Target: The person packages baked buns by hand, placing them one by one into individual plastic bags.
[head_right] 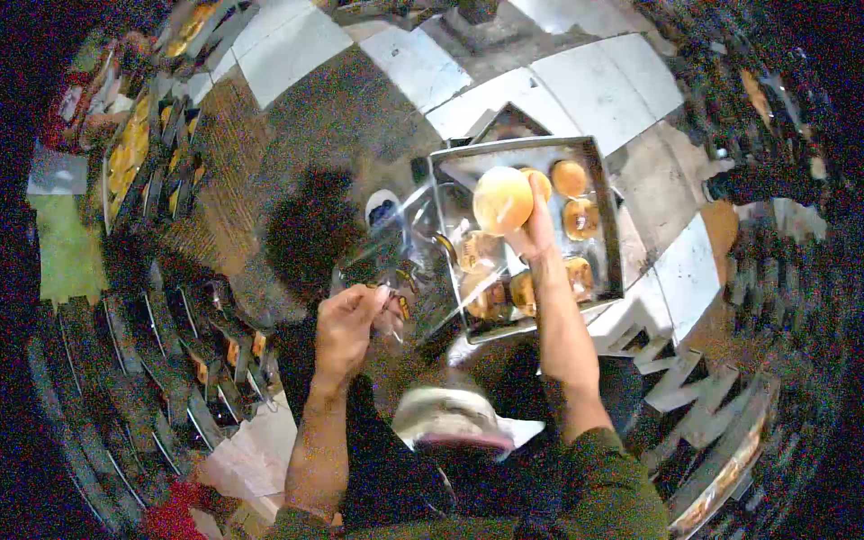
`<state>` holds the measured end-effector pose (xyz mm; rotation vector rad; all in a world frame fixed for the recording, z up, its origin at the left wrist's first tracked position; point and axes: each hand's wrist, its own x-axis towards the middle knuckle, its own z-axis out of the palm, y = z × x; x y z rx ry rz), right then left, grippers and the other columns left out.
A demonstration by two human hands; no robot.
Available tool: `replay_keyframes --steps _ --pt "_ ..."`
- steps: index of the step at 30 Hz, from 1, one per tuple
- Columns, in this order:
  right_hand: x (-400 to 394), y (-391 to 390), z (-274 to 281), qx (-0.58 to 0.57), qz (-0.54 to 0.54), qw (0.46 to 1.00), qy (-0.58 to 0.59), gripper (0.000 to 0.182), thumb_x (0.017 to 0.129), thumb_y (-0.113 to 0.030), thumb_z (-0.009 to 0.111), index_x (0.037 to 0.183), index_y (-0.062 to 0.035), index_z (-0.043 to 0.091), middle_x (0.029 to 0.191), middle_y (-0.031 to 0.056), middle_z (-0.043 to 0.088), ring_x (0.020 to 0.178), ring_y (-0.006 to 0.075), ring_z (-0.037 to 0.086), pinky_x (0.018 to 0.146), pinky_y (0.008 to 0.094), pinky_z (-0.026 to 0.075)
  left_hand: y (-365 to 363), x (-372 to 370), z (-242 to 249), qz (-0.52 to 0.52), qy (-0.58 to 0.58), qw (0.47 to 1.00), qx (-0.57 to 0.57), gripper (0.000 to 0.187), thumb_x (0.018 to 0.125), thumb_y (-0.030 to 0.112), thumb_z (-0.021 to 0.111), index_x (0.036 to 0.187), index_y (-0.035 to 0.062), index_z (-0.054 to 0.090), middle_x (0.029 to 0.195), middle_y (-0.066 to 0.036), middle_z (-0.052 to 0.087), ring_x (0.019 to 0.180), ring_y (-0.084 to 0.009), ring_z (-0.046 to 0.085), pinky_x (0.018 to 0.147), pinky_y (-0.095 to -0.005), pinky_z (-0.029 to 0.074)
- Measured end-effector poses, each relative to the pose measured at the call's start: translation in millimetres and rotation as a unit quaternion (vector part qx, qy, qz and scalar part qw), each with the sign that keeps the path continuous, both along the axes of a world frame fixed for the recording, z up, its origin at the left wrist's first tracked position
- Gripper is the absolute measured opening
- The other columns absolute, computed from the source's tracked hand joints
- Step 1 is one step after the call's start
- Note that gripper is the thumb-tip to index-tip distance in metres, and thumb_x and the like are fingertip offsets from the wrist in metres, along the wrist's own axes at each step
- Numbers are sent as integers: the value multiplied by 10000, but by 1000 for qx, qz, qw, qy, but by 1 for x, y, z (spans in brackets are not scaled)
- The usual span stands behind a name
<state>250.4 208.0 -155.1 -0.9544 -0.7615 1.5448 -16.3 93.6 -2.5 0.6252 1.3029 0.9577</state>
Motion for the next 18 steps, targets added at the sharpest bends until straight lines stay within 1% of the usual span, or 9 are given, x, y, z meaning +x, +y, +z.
replay_keyframes --steps 1,5,8,9,11,13,15,17,18 --pt "5 -8 44 -192 -4 946 259 470 915 -448 426 1158 -56 520 1119 85 586 976 209 592 854 371 480 0 0 -1 -43 25 999 4 210 861 174 610 831 -33 635 695 -47 633 589 -82 561 551 -204 441" --pt "-5 -74 195 -97 58 993 -28 503 942 -432 372 1259 -44 413 1183 81 546 1066 198 542 906 359 446 -8 -1 10 -183 168 965 83 202 838 162 639 898 -31 634 728 -29 640 628 -62 548 572 -215 443" --pt "-11 -143 222 1 170 902 -397 748 727 -296 724 1291 27 355 1134 106 534 1036 175 528 896 284 415 -37 18 24 -151 40 976 154 352 809 178 676 1062 -31 548 906 -75 620 784 -92 541 670 -257 450" --pt "-29 -165 240 -73 142 945 -286 592 753 -205 704 1223 22 427 1114 100 559 988 171 552 866 292 441 -49 21 27 -150 40 975 160 352 809 178 676 1062 -31 548 906 -75 620 784 -92 541 670 -257 450" --pt "-41 -200 247 -81 -7 994 -79 583 768 -175 691 1232 39 409 1097 104 575 975 176 560 872 299 439 -69 20 35 106 328 905 248 500 812 146 665 1220 -5 418 1053 -120 553 811 -147 536 712 -284 451" --pt "-51 -241 255 -14 -133 984 -122 566 788 -156 669 1246 34 395 1058 105 599 941 189 579 859 321 452 -103 16 77 183 189 941 212 760 821 219 656 1364 64 147 1265 -170 342 1009 -255 471 806 -401 431" --pt "-69 -289 251 18 3 965 -260 652 789 -173 660 1309 31 323 1181 165 527 1088 257 512 954 373 385 -148 30 101 133 -169 967 140 831 837 343 619 1388 78 56 1238 -154 361 1049 -233 451 828 -391 440" --pt "-102 -326 258 242 115 876 -401 848 740 -246 694 1371 29 200 1339 206 361 1244 317 353 1049 405 249 -155 33 118 60 -204 974 76 877 823 328 618 1395 90 -4 1304 -130 327 1080 -224 441 957 -392 377" --pt "-110 -337 255 242 114 897 -351 957 704 -301 711 1385 31 128 1386 206 270 1285 321 276 1067 398 192 -159 34 112 18 -167 982 91 873 824 275 619 1395 89 -14 1324 -126 302 1114 -235 419 973 -388 359"
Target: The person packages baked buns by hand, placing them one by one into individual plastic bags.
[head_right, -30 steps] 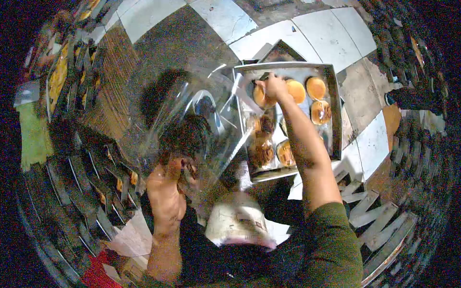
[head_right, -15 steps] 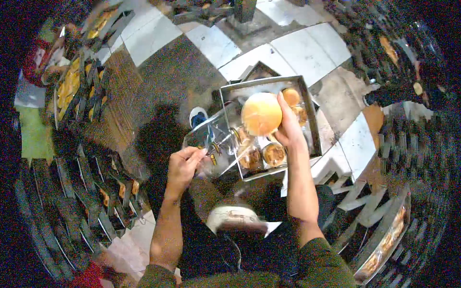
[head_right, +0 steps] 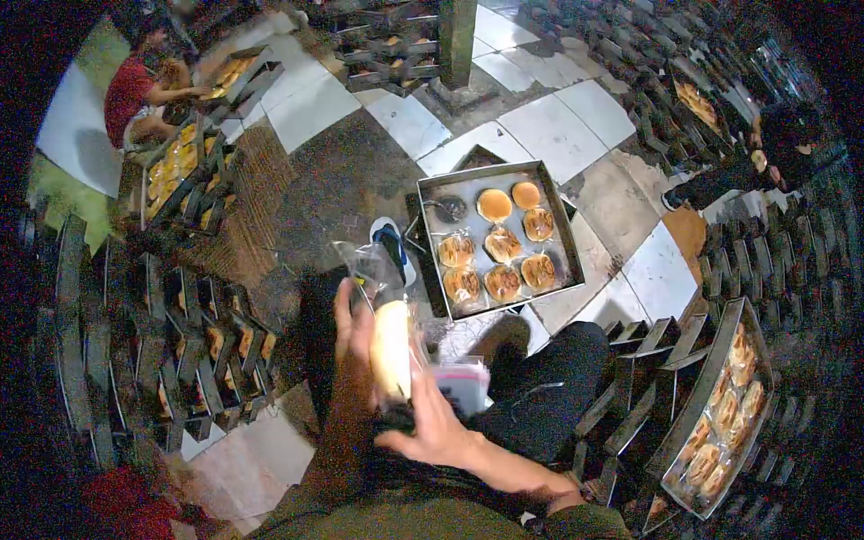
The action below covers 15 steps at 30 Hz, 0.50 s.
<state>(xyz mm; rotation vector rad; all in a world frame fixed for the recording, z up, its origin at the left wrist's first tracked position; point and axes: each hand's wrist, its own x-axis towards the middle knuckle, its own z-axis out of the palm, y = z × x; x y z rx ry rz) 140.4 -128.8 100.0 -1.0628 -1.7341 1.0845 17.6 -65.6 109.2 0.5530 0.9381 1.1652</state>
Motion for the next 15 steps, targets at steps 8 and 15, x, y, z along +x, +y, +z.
replay_keyframes --steps 8,15 --pt "21 12 14 -89 53 988 118 943 726 -554 537 1369 44 196 1405 259 223 1302 361 260 1064 420 216 -37 -5 34 47 -5 993 104 993 774 447 656 1402 135 -47 1411 -186 138 1230 -297 350 989 -410 357" --pt "-5 5 50 23 107 964 -240 869 705 -328 730 1329 33 243 1140 244 488 1064 392 468 911 443 376 -11 -29 -11 176 -142 974 -13 481 903 440 462 1196 63 403 1092 -128 542 954 -235 588 807 -375 508"
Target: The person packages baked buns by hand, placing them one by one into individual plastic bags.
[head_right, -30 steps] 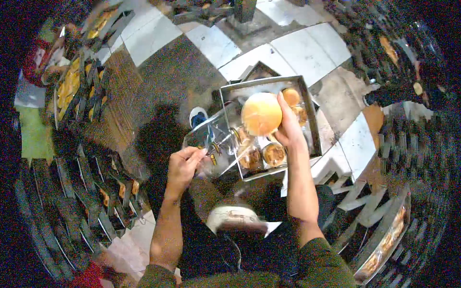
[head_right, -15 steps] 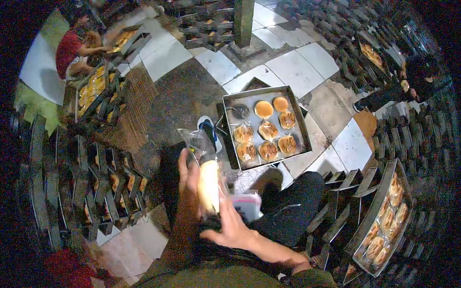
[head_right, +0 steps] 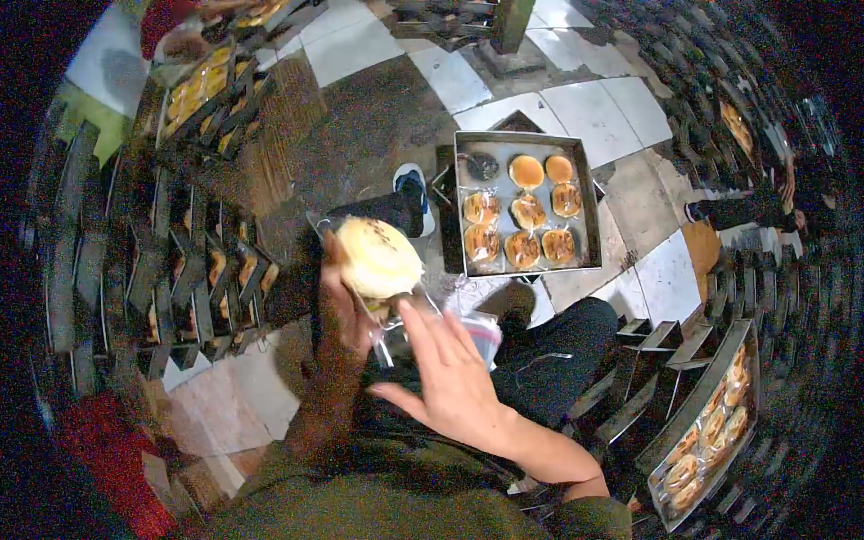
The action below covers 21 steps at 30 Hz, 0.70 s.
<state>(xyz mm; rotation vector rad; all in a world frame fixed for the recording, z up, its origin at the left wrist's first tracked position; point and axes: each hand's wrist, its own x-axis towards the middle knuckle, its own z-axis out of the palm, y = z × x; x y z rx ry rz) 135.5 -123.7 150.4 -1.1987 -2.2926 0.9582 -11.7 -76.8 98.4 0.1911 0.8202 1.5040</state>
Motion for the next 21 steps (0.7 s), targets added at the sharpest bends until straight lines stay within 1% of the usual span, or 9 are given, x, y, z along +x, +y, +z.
replay_keyframes --steps 2,3,5,9,12,15,18,20,21 --pt "13 -10 1 -212 69 972 69 606 735 -271 718 1215 -32 436 765 124 612 711 307 581 659 388 472 6 -11 -13 5 328 938 111 455 917 386 458 1218 52 394 1110 -134 530 959 -232 584 802 -366 512" --pt "20 -11 -3 -103 40 991 77 496 748 -235 704 1155 -40 498 785 130 610 718 303 582 650 381 470 11 -14 -5 8 328 938 107 455 917 386 458 1218 52 394 1110 -134 530 959 -232 584 802 -366 512" --pt "22 -2 4 1 -88 991 103 213 778 -117 655 966 -29 610 798 131 607 729 287 584 645 348 458 12 -15 18 39 17 998 39 463 918 358 467 1250 48 374 1125 -129 523 967 -222 576 813 -364 505" --pt "21 12 -15 -1 -58 987 149 170 769 -66 660 913 -12 586 801 99 581 708 255 556 691 307 449 5 -10 28 -3 -24 990 141 474 909 345 495 1257 45 381 1130 -106 528 982 -225 568 836 -387 483" --pt "21 6 -12 -289 -111 909 278 183 760 -63 672 897 -5 567 809 101 571 707 248 549 671 311 450 -3 -5 50 5 -59 992 114 504 880 373 539 1236 49 394 1108 -106 532 978 -233 568 830 -397 485" --pt "19 6 -3 103 5 989 108 140 785 -89 639 835 -10 535 734 134 581 662 280 581 581 344 468 -10 -7 60 -47 -222 970 83 511 854 384 573 1209 60 398 1078 -101 536 965 -228 572 813 -395 494" --pt "16 1 10 29 56 993 -95 198 830 -190 583 778 -10 520 707 158 583 631 315 586 553 377 471 -13 9 47 63 16 996 62 454 875 413 503 1179 77 486 1054 -96 594 956 -232 586 799 -393 505" --pt "27 10 42 -240 504 828 -49 162 842 -197 552 815 -43 512 677 150 565 628 308 574 555 381 459 -5 3 27 78 -35 995 50 470 850 454 503 1114 66 521 1044 -96 598 948 -231 592 787 -393 511" --pt "36 7 40 -241 504 828 -47 162 842 -197 552 815 -43 512 677 150 565 628 308 574 555 381 459 -3 -8 41 74 -2 996 43 487 837 476 506 1105 69 525 1034 -93 603 937 -232 599 777 -390 517"
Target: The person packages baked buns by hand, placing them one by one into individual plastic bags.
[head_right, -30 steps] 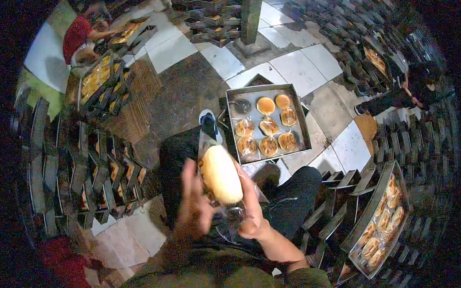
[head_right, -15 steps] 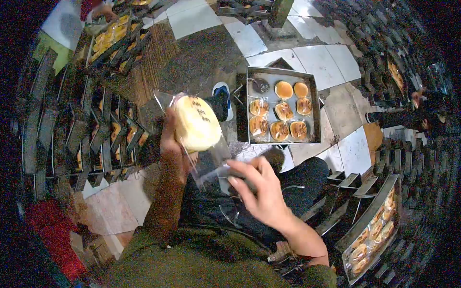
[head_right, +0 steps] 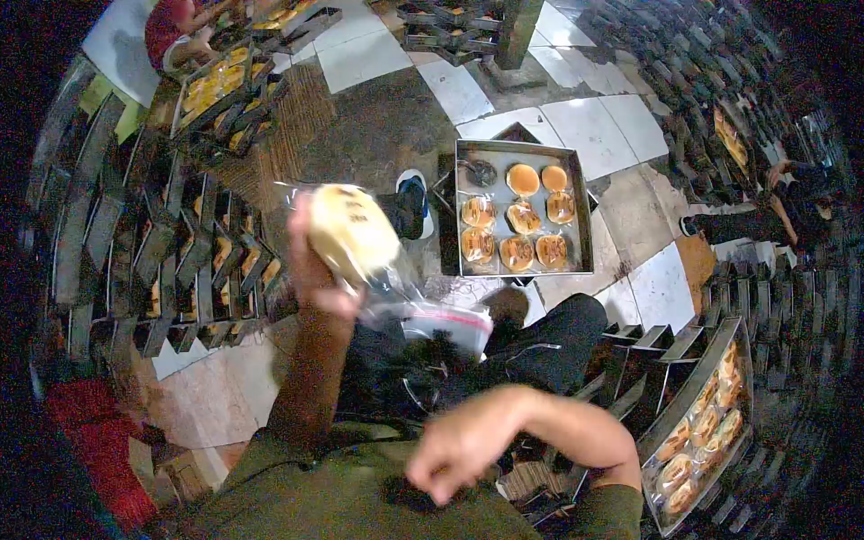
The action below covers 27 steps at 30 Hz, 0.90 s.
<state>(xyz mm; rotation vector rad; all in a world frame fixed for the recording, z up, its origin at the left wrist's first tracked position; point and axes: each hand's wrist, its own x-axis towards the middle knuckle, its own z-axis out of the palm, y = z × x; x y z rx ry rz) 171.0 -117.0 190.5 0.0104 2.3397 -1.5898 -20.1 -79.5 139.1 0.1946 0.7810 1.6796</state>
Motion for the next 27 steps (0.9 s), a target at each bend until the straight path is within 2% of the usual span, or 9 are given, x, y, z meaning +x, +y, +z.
replay_keyframes --steps 3,6,9,13,16,19,22,25,27 --pt "26 -11 -20 -21 -146 987 71 155 823 -192 600 800 -46 554 725 96 541 667 229 566 610 346 440 6 -10 14 9 16 1000 -7 550 813 532 500 1107 67 531 1000 -93 619 905 -241 615 765 -393 529" --pt "13 12 -22 110 -575 805 98 183 750 -124 686 917 -79 627 813 74 483 771 207 462 679 306 397 7 2 12 29 -21 999 -40 477 886 484 425 1065 51 515 972 -105 607 874 -225 615 794 -372 510" --pt "-2 21 -27 351 -511 770 152 209 714 -174 704 869 -66 616 818 93 450 750 247 447 658 339 392 1 3 6 -38 -14 999 -10 564 839 526 475 1127 45 534 1040 -129 608 956 -255 596 831 -422 494" --pt "-19 20 -48 451 -395 778 189 219 703 -193 693 783 -30 569 816 111 441 745 272 447 643 362 390 -3 -6 8 -56 -82 995 -8 551 842 518 476 1112 43 540 1033 -126 610 961 -254 595 834 -407 492" --pt "-27 10 -64 407 -402 797 196 234 728 -191 667 733 -14 514 808 126 427 739 294 437 651 389 387 -11 -6 -3 -3 107 987 116 550 848 512 474 1136 47 530 1045 -126 607 967 -252 592 843 -408 487" --pt "-21 0 -45 311 -450 815 192 155 741 -102 666 771 -22 537 878 135 459 820 292 458 714 364 389 2 -15 6 -13 -30 999 19 592 857 509 470 1217 40 469 1120 -138 570 1005 -267 575 863 -417 479" --pt "-14 10 -28 212 -570 773 178 204 765 -53 658 949 -44 571 1013 137 494 962 261 487 809 336 414 -7 -8 16 4 50 997 58 509 917 453 387 1219 43 408 1098 -132 545 1008 -229 572 829 -376 496" --pt "-11 5 -40 -103 -602 785 105 247 759 -20 671 980 -36 562 944 87 557 792 168 560 697 261 461 -8 0 21 -16 49 989 141 516 918 420 409 1264 40 354 1160 -146 505 1054 -230 542 866 -381 474" --pt "-12 2 -44 -68 -595 792 120 249 756 -18 675 975 -31 558 892 81 565 745 165 563 672 260 463 -11 4 27 -5 44 989 138 473 922 392 421 1242 47 379 1137 -123 522 1034 -222 550 881 -378 464"
